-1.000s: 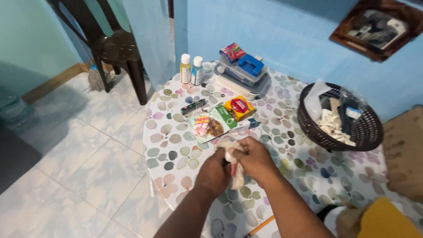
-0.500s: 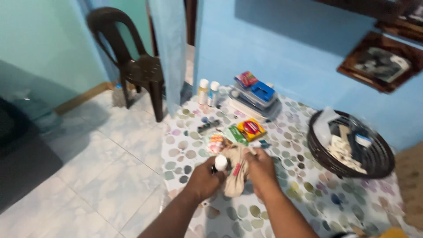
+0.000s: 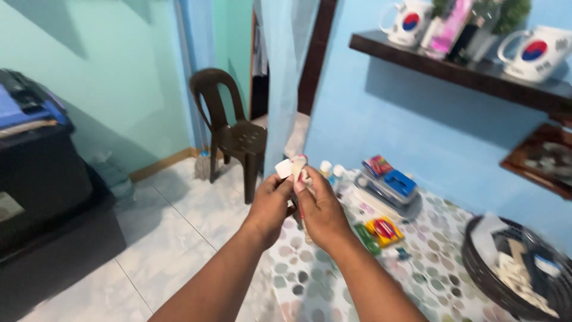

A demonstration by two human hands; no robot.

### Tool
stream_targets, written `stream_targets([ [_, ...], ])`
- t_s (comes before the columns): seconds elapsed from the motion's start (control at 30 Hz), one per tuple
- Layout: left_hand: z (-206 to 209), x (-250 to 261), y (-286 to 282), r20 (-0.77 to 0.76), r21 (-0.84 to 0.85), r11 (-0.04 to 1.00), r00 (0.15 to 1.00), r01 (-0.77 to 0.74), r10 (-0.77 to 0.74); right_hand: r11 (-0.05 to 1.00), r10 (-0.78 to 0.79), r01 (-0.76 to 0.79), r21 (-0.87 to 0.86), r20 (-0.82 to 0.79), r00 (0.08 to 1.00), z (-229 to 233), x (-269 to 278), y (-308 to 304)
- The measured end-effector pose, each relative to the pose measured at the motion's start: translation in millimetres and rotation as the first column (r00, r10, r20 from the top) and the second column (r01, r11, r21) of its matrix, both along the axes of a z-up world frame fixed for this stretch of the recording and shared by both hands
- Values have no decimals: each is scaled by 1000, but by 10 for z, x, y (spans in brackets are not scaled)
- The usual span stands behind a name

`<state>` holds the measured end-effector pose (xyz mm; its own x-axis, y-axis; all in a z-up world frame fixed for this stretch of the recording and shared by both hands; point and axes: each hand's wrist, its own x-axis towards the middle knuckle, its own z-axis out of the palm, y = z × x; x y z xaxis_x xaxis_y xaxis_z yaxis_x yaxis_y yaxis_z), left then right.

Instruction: Cleaning and organizing various stationery items and desk supplies.

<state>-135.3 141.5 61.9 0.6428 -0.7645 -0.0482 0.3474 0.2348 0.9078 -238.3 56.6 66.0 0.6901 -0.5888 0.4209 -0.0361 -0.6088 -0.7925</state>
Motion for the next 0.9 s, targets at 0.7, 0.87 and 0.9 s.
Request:
stream_targets([
  [0.7, 1076, 1587, 1439, -97, -279, 953, 991, -120, 96, 976, 54, -34, -214, 88, 995, 592, 1943, 1542],
  [0.87, 845, 2075, 1430, -99, -366, 868, 941, -336, 322, 983, 21, 2, -182, 122, 992, 773, 2354, 1739],
  [0.9, 876, 2104, 1446, -123, -373, 858, 935, -353, 332, 992, -36, 46, -117, 83, 996, 855, 2400, 1772],
])
